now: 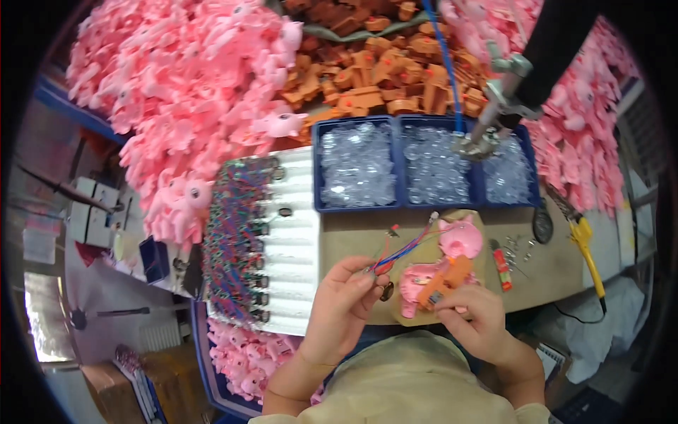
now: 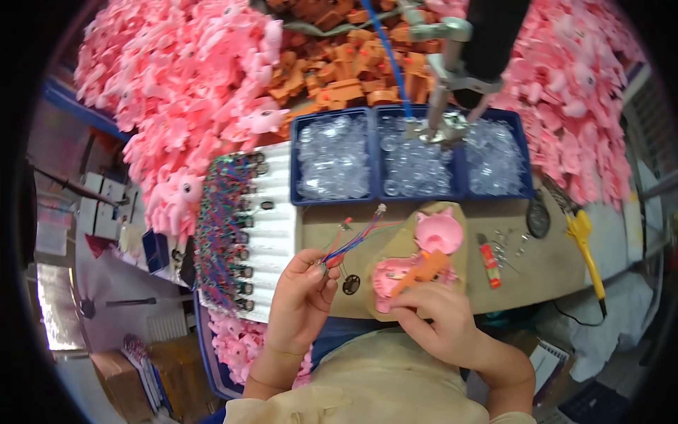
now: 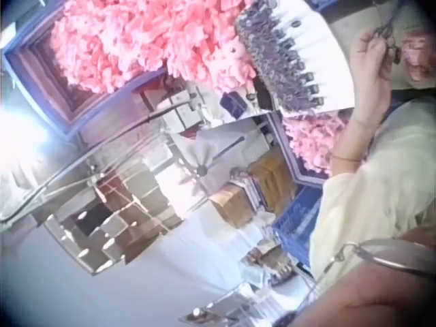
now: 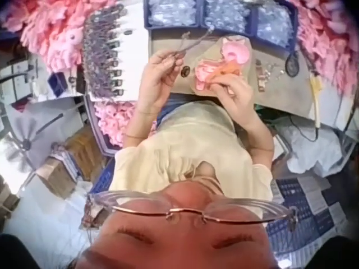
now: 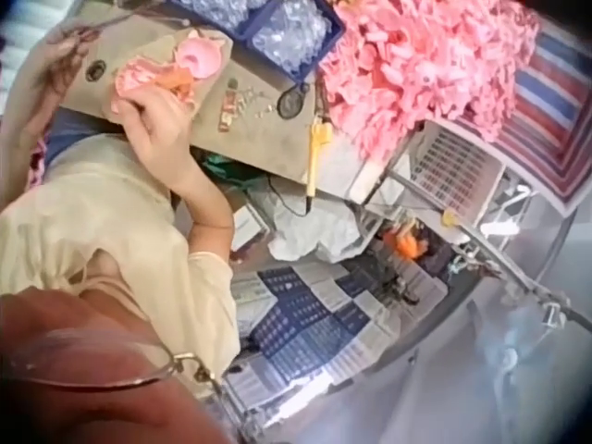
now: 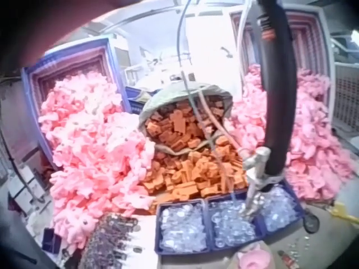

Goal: Assembling plastic toy ponies by soldering internal wires, inserting mechanical parts, and fastening body halves with screws.

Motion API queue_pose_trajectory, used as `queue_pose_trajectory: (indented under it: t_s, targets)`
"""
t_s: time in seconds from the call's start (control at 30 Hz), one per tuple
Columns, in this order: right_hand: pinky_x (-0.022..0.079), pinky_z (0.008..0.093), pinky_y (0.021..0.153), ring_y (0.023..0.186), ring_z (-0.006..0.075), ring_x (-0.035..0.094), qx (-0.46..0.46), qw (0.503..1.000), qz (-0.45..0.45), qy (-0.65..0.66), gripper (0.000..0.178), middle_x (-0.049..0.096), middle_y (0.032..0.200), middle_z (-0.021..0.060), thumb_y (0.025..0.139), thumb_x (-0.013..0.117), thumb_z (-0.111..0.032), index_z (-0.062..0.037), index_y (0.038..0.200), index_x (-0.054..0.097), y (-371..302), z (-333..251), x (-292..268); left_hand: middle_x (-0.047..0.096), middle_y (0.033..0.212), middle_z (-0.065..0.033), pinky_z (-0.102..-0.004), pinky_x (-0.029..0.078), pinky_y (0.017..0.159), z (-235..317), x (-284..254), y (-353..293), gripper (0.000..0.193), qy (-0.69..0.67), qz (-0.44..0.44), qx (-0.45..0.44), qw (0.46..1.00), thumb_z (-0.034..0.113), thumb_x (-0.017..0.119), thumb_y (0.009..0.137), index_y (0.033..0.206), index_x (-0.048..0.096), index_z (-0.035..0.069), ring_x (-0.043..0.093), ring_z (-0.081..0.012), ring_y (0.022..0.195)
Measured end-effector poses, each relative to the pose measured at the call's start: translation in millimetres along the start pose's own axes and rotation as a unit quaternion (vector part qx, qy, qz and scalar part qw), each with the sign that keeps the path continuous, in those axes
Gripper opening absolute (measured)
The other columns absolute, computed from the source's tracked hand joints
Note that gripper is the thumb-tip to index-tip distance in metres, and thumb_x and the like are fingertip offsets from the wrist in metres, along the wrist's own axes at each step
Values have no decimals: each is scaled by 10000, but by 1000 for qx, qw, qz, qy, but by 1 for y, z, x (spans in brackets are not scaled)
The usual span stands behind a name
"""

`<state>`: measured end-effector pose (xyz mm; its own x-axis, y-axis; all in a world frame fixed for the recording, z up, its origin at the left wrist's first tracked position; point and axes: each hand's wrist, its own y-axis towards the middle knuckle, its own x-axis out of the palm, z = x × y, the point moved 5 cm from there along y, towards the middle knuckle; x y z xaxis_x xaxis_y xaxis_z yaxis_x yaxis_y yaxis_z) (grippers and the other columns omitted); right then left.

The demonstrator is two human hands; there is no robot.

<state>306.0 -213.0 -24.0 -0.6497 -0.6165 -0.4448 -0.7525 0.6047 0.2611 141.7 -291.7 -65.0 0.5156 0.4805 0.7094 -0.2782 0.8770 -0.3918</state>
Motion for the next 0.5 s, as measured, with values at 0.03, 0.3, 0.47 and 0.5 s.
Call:
queue_pose_trajectory:
  t_s: [0.03, 0.3, 0.47, 0.5]
  targets:
    - [451, 289, 590, 664, 177, 583, 53, 997, 9, 48, 61, 606, 745, 91, 792, 605, -33, 12, 833, 607, -4, 4, -7, 613, 1001, -120, -227, 497, 763, -9, 4, -2, 223, -1, -4, 35, 999, 49, 548, 873, 1089, 505, 12, 614, -147, 892]
    - [470, 231, 637, 748, 116, 585, 224, 936, 67, 265, 120, 594, 837, 72, 800, 611, -22, 29, 908, 624, 11, 11, -15, 621, 971, -137, -237, 500, 758, -41, 35, -1, 221, 98, -30, 50, 994, 0, 554, 860, 1078, 525, 19, 635, -173, 832]
    - [445, 191, 549, 649, 96, 563, 133, 961, 44, 239, 100, 595, 787, 72, 833, 581, -48, 40, 838, 629, 19, 11, -20, 541, 907, -62, -224, 402, 717, -9, 51, -2, 107, 574, -128, 278, 760, -13, 616, 806, 909, 636, 7, 513, -129, 803]
    - [445, 191, 549, 649, 96, 563, 132, 961, 42, 241, 100, 595, 787, 72, 833, 581, -48, 40, 838, 629, 20, 11, -18, 541, 907, -62, -224, 402, 717, -8, 52, -5, 107, 576, -124, 279, 759, -13, 616, 806, 909, 636, 7, 513, -129, 803]
